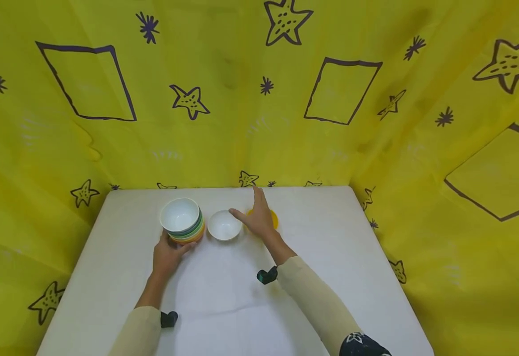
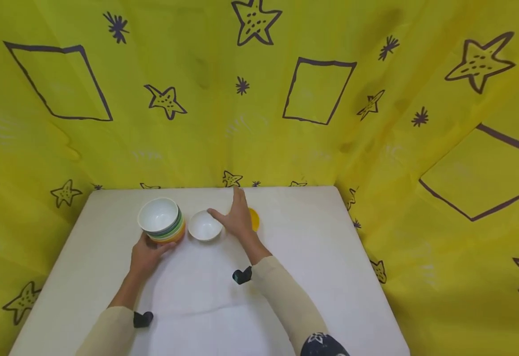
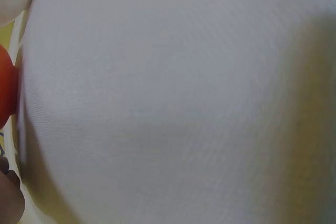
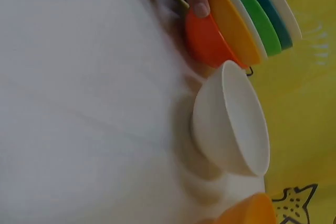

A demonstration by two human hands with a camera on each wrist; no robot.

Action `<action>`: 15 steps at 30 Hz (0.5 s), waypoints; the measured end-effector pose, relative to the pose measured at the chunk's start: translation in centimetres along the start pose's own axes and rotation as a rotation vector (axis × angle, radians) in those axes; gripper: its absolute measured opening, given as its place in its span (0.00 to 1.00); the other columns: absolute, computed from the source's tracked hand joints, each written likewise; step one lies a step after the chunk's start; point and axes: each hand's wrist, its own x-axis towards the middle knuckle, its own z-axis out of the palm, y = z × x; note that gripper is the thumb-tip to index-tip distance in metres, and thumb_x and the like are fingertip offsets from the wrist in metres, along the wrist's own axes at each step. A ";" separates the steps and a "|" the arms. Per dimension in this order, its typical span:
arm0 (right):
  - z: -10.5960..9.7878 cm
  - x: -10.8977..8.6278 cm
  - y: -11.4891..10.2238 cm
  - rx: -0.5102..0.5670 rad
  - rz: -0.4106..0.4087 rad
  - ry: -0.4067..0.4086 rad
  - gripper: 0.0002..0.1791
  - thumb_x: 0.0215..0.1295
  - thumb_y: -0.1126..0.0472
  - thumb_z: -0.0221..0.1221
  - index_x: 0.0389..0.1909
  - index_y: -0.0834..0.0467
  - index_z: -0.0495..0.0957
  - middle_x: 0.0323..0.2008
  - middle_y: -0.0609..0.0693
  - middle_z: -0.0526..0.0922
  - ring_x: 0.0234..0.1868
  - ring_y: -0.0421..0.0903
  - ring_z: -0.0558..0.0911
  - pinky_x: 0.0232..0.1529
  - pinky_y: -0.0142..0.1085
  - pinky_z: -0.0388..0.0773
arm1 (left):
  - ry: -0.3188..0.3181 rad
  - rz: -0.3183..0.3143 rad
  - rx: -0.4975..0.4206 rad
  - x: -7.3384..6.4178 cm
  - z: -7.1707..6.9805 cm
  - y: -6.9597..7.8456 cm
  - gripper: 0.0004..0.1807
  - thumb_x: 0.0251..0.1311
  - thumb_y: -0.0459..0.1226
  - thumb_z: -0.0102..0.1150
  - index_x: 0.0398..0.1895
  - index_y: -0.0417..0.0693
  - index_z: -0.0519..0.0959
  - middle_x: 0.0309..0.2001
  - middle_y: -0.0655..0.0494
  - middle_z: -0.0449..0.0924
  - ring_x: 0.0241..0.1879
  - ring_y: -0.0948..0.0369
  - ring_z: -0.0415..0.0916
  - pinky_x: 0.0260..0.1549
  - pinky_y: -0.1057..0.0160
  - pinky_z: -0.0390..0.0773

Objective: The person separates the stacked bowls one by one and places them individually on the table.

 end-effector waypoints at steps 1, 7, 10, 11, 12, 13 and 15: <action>0.2 0.1 -0.5 0.000 -0.016 -0.008 0.62 0.61 0.36 0.72 0.84 0.58 0.48 0.84 0.60 0.48 0.82 0.58 0.52 0.77 0.58 0.56 | -0.003 -0.001 -0.003 -0.1 0.1 0.0 0.61 0.52 0.48 0.84 0.83 0.40 0.55 0.76 0.34 0.65 0.78 0.40 0.57 0.75 0.40 0.58; 1.8 0.6 -3.9 -0.029 -0.078 -0.055 0.63 0.59 0.34 0.72 0.84 0.57 0.49 0.83 0.56 0.52 0.81 0.57 0.58 0.76 0.57 0.60 | -0.031 -0.007 0.010 -0.2 0.7 0.0 0.61 0.53 0.50 0.83 0.83 0.41 0.54 0.76 0.36 0.65 0.78 0.41 0.58 0.75 0.42 0.59; 3.1 0.6 -5.9 -0.049 -0.124 -0.110 0.64 0.58 0.33 0.72 0.85 0.55 0.48 0.83 0.55 0.52 0.81 0.57 0.58 0.75 0.57 0.62 | -0.026 0.002 0.010 -0.3 0.6 0.0 0.61 0.53 0.50 0.83 0.82 0.41 0.55 0.75 0.36 0.66 0.77 0.41 0.59 0.74 0.41 0.59; 3.5 0.6 -6.5 -0.062 -0.146 -0.130 0.65 0.58 0.32 0.72 0.85 0.55 0.47 0.83 0.56 0.52 0.81 0.57 0.57 0.75 0.57 0.62 | -0.024 0.002 0.014 -0.3 0.5 0.0 0.61 0.52 0.50 0.83 0.82 0.41 0.55 0.75 0.35 0.66 0.77 0.41 0.60 0.74 0.41 0.59; 4.0 0.6 -7.1 -0.079 -0.167 -0.149 0.66 0.57 0.32 0.72 0.85 0.55 0.46 0.83 0.55 0.52 0.81 0.56 0.57 0.75 0.56 0.62 | -0.022 -0.001 0.016 -0.4 0.3 0.0 0.60 0.53 0.50 0.83 0.82 0.41 0.55 0.75 0.36 0.66 0.77 0.41 0.60 0.74 0.42 0.60; 4.4 0.6 -7.8 -0.100 -0.186 -0.170 0.67 0.57 0.31 0.72 0.85 0.56 0.45 0.84 0.56 0.51 0.82 0.56 0.56 0.75 0.55 0.62 | -0.020 -0.001 0.022 -0.4 0.2 0.1 0.60 0.53 0.50 0.82 0.82 0.41 0.55 0.75 0.35 0.66 0.77 0.41 0.60 0.74 0.41 0.60; 5.3 0.6 -9.0 -0.141 -0.211 -0.205 0.68 0.57 0.31 0.72 0.85 0.58 0.45 0.83 0.56 0.52 0.82 0.54 0.56 0.75 0.53 0.62 | -0.018 -0.002 0.039 -0.6 -0.2 0.1 0.60 0.54 0.51 0.82 0.82 0.40 0.55 0.75 0.34 0.66 0.77 0.40 0.60 0.74 0.40 0.60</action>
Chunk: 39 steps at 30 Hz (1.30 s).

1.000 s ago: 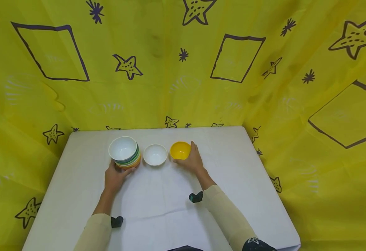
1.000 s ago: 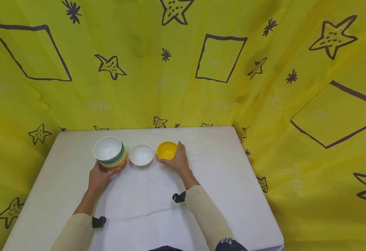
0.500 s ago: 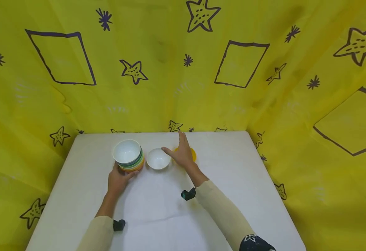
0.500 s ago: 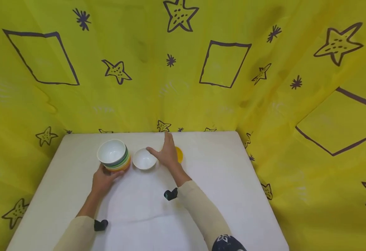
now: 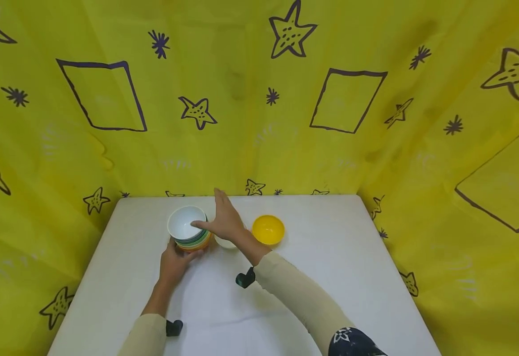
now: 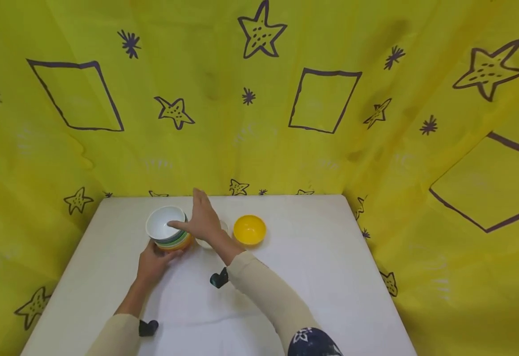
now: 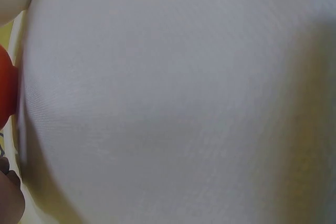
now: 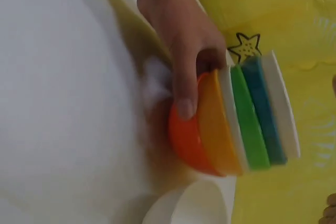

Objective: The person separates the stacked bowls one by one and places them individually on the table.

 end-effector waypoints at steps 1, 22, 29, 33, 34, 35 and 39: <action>0.3 0.1 -0.4 -0.018 -0.002 -0.016 0.69 0.56 0.31 0.72 0.85 0.59 0.45 0.83 0.56 0.52 0.82 0.54 0.57 0.75 0.51 0.63 | 0.000 -0.002 0.005 -0.1 0.0 0.1 0.59 0.55 0.50 0.81 0.82 0.40 0.55 0.75 0.34 0.66 0.77 0.40 0.60 0.74 0.40 0.60; 3.9 0.4 -1.7 -0.218 0.004 -0.152 0.70 0.46 0.32 0.79 0.81 0.62 0.56 0.69 0.54 0.74 0.63 0.46 0.78 0.55 0.35 0.80 | 0.023 0.015 0.049 -0.3 -0.2 0.2 0.53 0.58 0.40 0.79 0.80 0.30 0.56 0.72 0.26 0.66 0.74 0.35 0.61 0.73 0.38 0.60; 3.6 0.4 -1.9 -0.170 -0.033 -0.115 0.56 0.45 0.35 0.81 0.70 0.58 0.68 0.57 0.50 0.80 0.52 0.43 0.82 0.45 0.32 0.80 | 0.030 0.035 0.030 -0.2 0.0 0.3 0.52 0.58 0.39 0.78 0.79 0.31 0.58 0.70 0.26 0.69 0.71 0.34 0.66 0.69 0.36 0.66; 3.5 0.4 -1.9 -0.146 -0.036 -0.106 0.53 0.45 0.37 0.82 0.67 0.57 0.70 0.54 0.48 0.81 0.49 0.41 0.82 0.43 0.30 0.80 | 0.026 0.039 0.043 -0.2 0.0 0.3 0.52 0.58 0.40 0.79 0.79 0.31 0.58 0.70 0.26 0.68 0.72 0.34 0.65 0.69 0.35 0.66; 3.5 0.4 -1.9 -0.141 -0.035 -0.105 0.52 0.45 0.37 0.82 0.66 0.57 0.70 0.53 0.48 0.81 0.49 0.41 0.82 0.43 0.30 0.80 | 0.027 0.037 0.049 -0.2 0.0 0.2 0.52 0.57 0.41 0.79 0.79 0.31 0.58 0.70 0.26 0.68 0.72 0.33 0.65 0.69 0.35 0.65; 3.5 0.4 -2.0 -0.135 -0.035 -0.104 0.52 0.45 0.37 0.82 0.66 0.57 0.70 0.53 0.48 0.81 0.49 0.41 0.82 0.43 0.30 0.80 | 0.028 0.039 0.054 -0.2 0.0 0.2 0.52 0.57 0.40 0.79 0.78 0.30 0.59 0.70 0.26 0.69 0.71 0.33 0.65 0.69 0.35 0.66; 3.3 0.4 -2.1 -0.088 -0.055 -0.084 0.50 0.46 0.38 0.82 0.65 0.56 0.71 0.52 0.46 0.81 0.48 0.41 0.81 0.43 0.30 0.79 | 0.037 0.052 0.059 -0.1 -0.1 0.1 0.51 0.56 0.39 0.79 0.77 0.29 0.60 0.69 0.24 0.69 0.70 0.32 0.66 0.69 0.35 0.66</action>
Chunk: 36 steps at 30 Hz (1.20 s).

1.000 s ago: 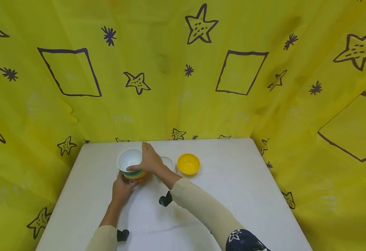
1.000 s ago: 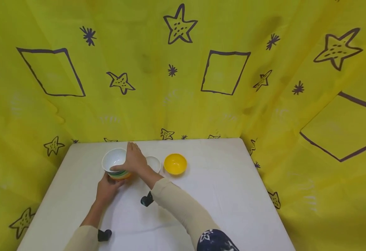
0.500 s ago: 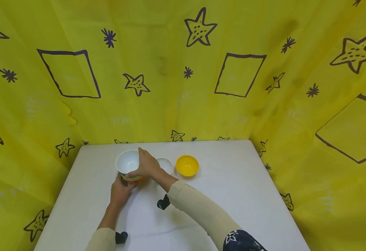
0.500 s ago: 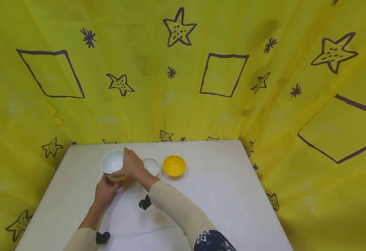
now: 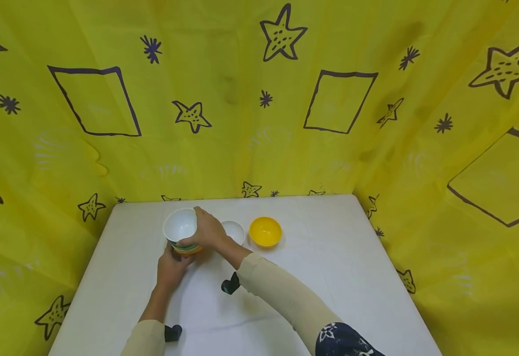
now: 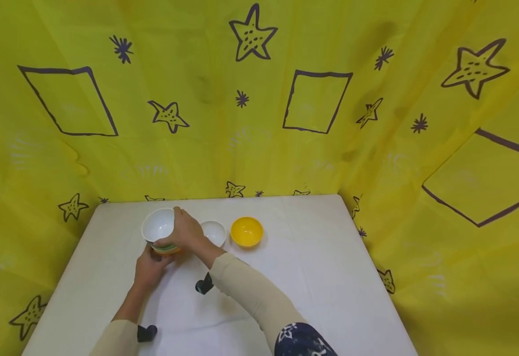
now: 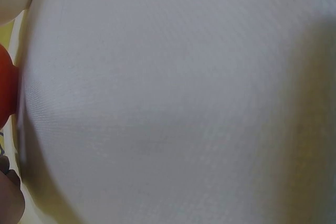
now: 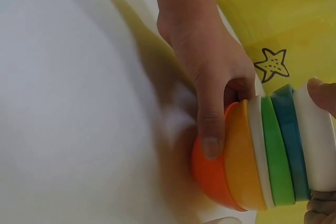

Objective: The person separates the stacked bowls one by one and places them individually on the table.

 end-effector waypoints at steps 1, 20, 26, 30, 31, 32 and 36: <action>-0.1 0.0 0.0 0.015 -0.010 0.009 0.50 0.45 0.38 0.82 0.65 0.56 0.71 0.52 0.46 0.81 0.48 0.41 0.82 0.43 0.29 0.79 | 0.001 -0.002 0.000 0.0 0.0 0.0 0.51 0.57 0.39 0.79 0.77 0.29 0.60 0.69 0.24 0.69 0.70 0.32 0.66 0.69 0.35 0.66; -6.2 -2.6 -0.2 0.241 0.002 0.158 0.54 0.48 0.45 0.83 0.74 0.55 0.66 0.60 0.51 0.80 0.55 0.48 0.81 0.51 0.39 0.84 | -0.013 -0.008 -0.025 0.4 0.1 -0.6 0.56 0.54 0.48 0.83 0.79 0.36 0.59 0.73 0.32 0.69 0.75 0.38 0.62 0.73 0.39 0.60; -8.8 -4.2 1.4 0.260 0.039 0.224 0.56 0.46 0.47 0.84 0.75 0.54 0.66 0.63 0.53 0.80 0.58 0.52 0.81 0.53 0.45 0.84 | -0.021 -0.020 -0.037 0.6 0.3 -0.6 0.59 0.52 0.52 0.83 0.79 0.37 0.59 0.74 0.33 0.66 0.76 0.39 0.60 0.74 0.39 0.58; -10.1 -5.5 3.1 0.244 0.073 0.269 0.60 0.45 0.47 0.84 0.77 0.56 0.64 0.65 0.55 0.78 0.60 0.55 0.80 0.56 0.49 0.83 | -0.014 -0.032 -0.035 0.4 0.3 -0.7 0.57 0.53 0.48 0.83 0.79 0.37 0.60 0.73 0.32 0.67 0.76 0.39 0.61 0.75 0.40 0.58; -10.4 -5.8 3.6 0.248 0.076 0.283 0.60 0.45 0.47 0.84 0.77 0.57 0.64 0.66 0.56 0.78 0.61 0.56 0.80 0.57 0.50 0.83 | -0.012 -0.035 -0.034 0.4 0.3 -0.6 0.57 0.53 0.47 0.83 0.79 0.37 0.60 0.73 0.32 0.68 0.75 0.39 0.61 0.75 0.40 0.59; -10.7 -6.1 4.1 0.253 0.076 0.298 0.59 0.45 0.48 0.85 0.77 0.57 0.64 0.66 0.56 0.78 0.61 0.56 0.80 0.58 0.50 0.82 | -0.009 -0.036 -0.036 0.3 0.3 -0.6 0.56 0.53 0.46 0.83 0.79 0.37 0.60 0.73 0.32 0.68 0.75 0.39 0.62 0.74 0.41 0.59; -11.8 -7.6 6.2 0.292 0.080 0.375 0.55 0.44 0.52 0.85 0.73 0.57 0.67 0.64 0.55 0.79 0.61 0.56 0.80 0.58 0.52 0.82 | 0.000 -0.023 -0.043 0.3 0.3 -0.3 0.56 0.52 0.45 0.84 0.78 0.35 0.61 0.71 0.30 0.69 0.74 0.38 0.64 0.74 0.40 0.61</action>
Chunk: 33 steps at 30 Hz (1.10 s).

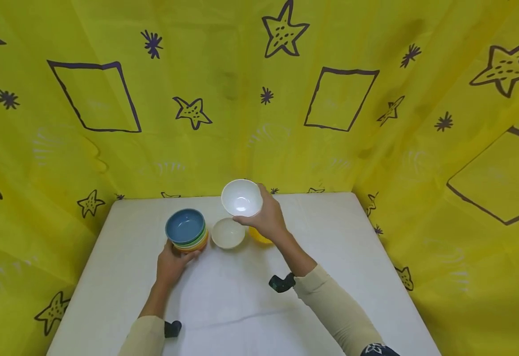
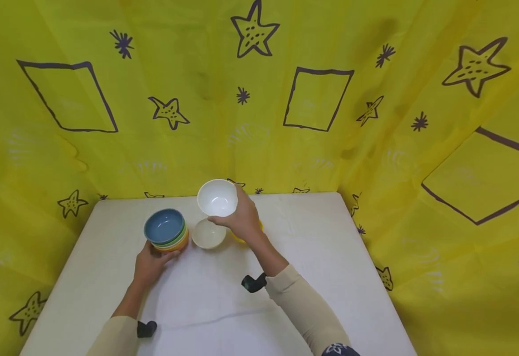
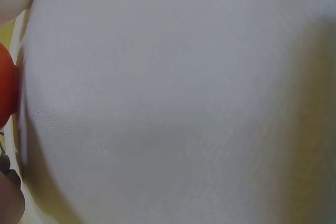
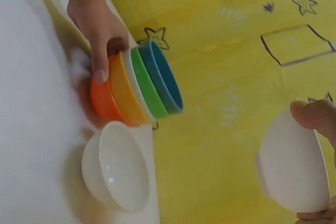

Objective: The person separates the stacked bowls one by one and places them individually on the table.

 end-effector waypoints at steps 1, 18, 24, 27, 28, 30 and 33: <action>-0.5 -0.2 0.5 0.009 0.006 0.019 0.53 0.44 0.52 0.85 0.72 0.57 0.68 0.64 0.54 0.79 0.61 0.56 0.80 0.58 0.52 0.82 | 0.002 0.004 -0.002 0.0 0.0 0.0 0.56 0.51 0.45 0.84 0.78 0.34 0.61 0.71 0.29 0.70 0.74 0.38 0.64 0.73 0.40 0.61; -4.6 -4.9 10.2 -0.027 0.261 0.202 0.53 0.48 0.54 0.83 0.73 0.61 0.66 0.67 0.63 0.76 0.64 0.64 0.77 0.62 0.60 0.77 | -0.022 -0.020 0.017 -0.2 -0.1 0.0 0.57 0.53 0.47 0.83 0.78 0.33 0.60 0.72 0.30 0.68 0.74 0.39 0.63 0.74 0.42 0.62; -4.7 -5.7 13.2 -0.053 0.306 0.241 0.52 0.48 0.55 0.83 0.72 0.63 0.65 0.66 0.66 0.76 0.65 0.66 0.76 0.62 0.62 0.76 | -0.027 -0.016 0.011 0.1 -0.2 0.1 0.57 0.53 0.47 0.83 0.78 0.34 0.60 0.73 0.31 0.68 0.74 0.40 0.64 0.73 0.42 0.63; -4.4 -5.9 14.5 -0.065 0.329 0.249 0.52 0.47 0.56 0.83 0.71 0.65 0.66 0.65 0.67 0.76 0.64 0.67 0.76 0.63 0.63 0.75 | -0.021 -0.017 0.004 0.2 -0.2 0.2 0.57 0.53 0.47 0.83 0.78 0.35 0.60 0.73 0.32 0.68 0.74 0.40 0.64 0.73 0.43 0.63; -4.3 -6.0 15.0 -0.074 0.339 0.251 0.52 0.47 0.56 0.83 0.70 0.65 0.66 0.65 0.68 0.76 0.64 0.68 0.76 0.63 0.63 0.75 | -0.022 -0.017 0.004 0.2 -0.2 0.2 0.56 0.53 0.47 0.83 0.78 0.35 0.60 0.73 0.32 0.68 0.74 0.40 0.64 0.73 0.43 0.63; -4.0 -6.2 15.8 -0.093 0.357 0.254 0.52 0.46 0.56 0.83 0.69 0.67 0.66 0.64 0.69 0.77 0.64 0.69 0.76 0.62 0.64 0.75 | -0.026 -0.024 0.005 0.2 -0.2 0.3 0.56 0.53 0.47 0.83 0.78 0.35 0.60 0.73 0.32 0.68 0.74 0.40 0.64 0.73 0.43 0.63; -3.6 -6.6 16.9 -0.114 0.393 0.256 0.51 0.47 0.56 0.83 0.68 0.68 0.65 0.63 0.70 0.77 0.64 0.69 0.76 0.63 0.63 0.75 | -0.033 -0.029 0.008 0.1 -0.2 0.4 0.56 0.53 0.47 0.83 0.78 0.34 0.59 0.73 0.32 0.68 0.74 0.40 0.64 0.73 0.43 0.63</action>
